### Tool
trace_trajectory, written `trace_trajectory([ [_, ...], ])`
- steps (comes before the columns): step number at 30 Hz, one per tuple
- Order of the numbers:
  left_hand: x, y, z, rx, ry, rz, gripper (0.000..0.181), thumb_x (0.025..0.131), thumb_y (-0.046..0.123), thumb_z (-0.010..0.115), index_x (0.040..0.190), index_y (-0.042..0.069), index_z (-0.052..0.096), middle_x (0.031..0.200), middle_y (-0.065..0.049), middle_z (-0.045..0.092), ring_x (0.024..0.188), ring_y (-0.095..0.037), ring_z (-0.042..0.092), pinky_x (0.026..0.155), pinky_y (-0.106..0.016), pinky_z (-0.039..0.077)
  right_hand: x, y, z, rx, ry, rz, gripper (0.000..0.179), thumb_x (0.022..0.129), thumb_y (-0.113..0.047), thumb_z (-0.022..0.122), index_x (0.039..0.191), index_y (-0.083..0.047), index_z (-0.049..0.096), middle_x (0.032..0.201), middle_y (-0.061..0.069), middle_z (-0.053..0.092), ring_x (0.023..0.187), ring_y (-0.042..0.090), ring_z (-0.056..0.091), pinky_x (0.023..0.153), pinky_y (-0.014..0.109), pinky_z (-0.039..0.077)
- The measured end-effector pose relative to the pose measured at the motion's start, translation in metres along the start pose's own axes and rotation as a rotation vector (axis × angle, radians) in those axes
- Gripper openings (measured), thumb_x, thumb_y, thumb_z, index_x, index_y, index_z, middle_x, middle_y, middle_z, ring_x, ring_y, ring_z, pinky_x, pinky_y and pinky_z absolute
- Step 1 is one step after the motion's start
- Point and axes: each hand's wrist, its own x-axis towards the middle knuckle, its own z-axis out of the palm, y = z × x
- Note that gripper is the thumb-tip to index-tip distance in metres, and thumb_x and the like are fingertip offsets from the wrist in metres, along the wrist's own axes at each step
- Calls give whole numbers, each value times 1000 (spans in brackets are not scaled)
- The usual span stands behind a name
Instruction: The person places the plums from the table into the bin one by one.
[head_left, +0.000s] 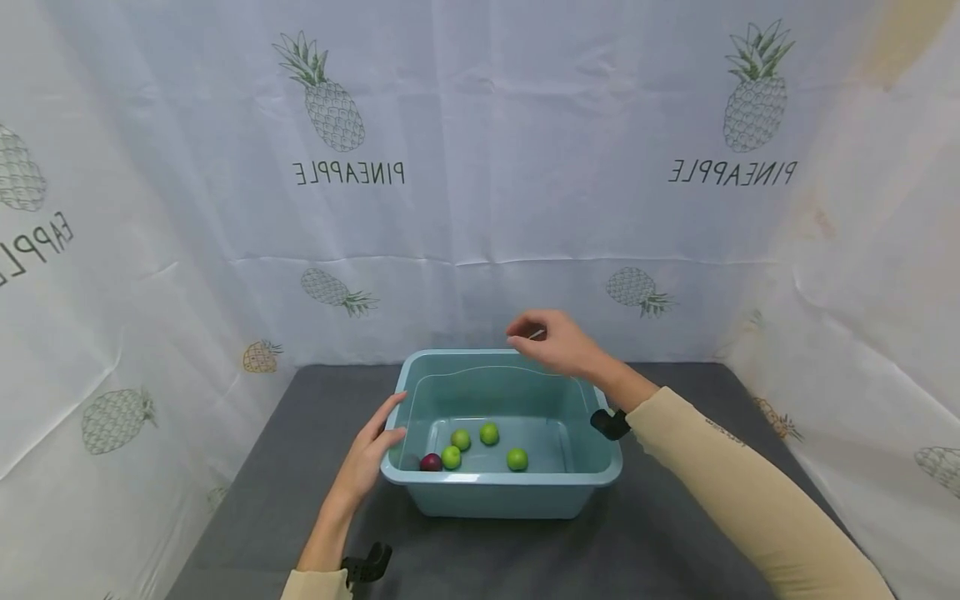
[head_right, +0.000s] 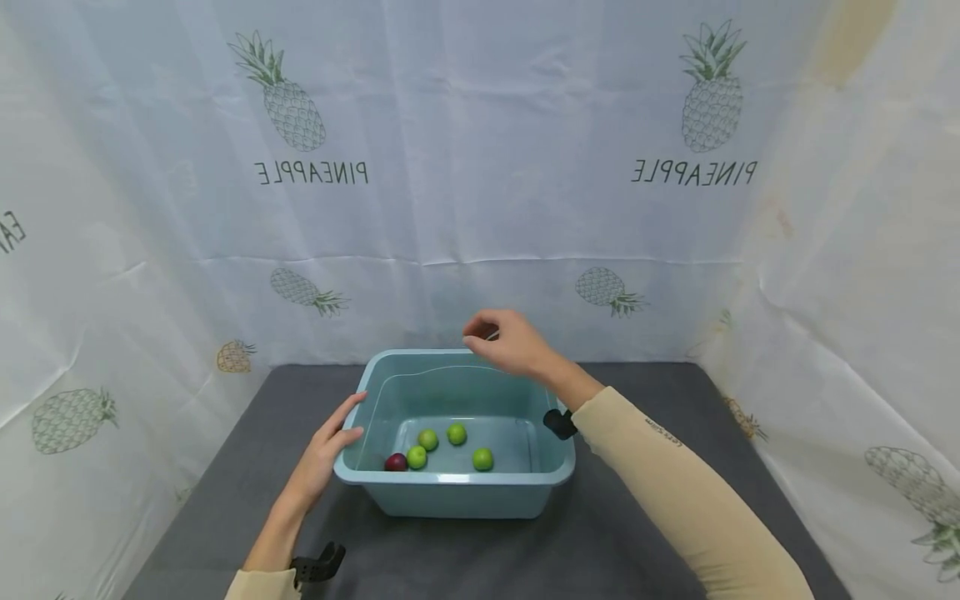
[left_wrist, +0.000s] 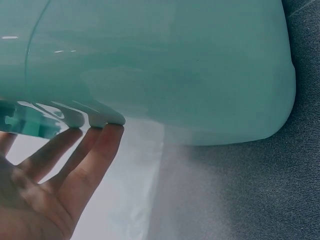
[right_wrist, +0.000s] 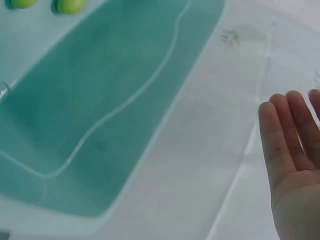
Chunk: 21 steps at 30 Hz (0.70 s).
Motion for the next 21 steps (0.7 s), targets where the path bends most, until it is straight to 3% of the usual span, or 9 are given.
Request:
trace_trajectory([
  [15, 0, 0, -2, 1, 1, -2, 51, 106, 24, 50, 156, 25, 40, 167, -11, 23, 149, -38, 27, 110, -66, 30, -34, -2, -31, -69, 149, -71, 18, 100, -15, 65, 113, -4, 71, 110, 9, 70, 104, 25, 65, 93, 46, 51],
  [21, 1, -1, -1, 3, -3, 7, 51, 106, 24, 49, 156, 24, 40, 167, -11, 23, 150, -39, 26, 110, -67, 29, -52, 6, -37, -116, 214, -55, 18, 99, -12, 67, 113, -3, 71, 110, 10, 69, 103, 26, 66, 92, 45, 53],
])
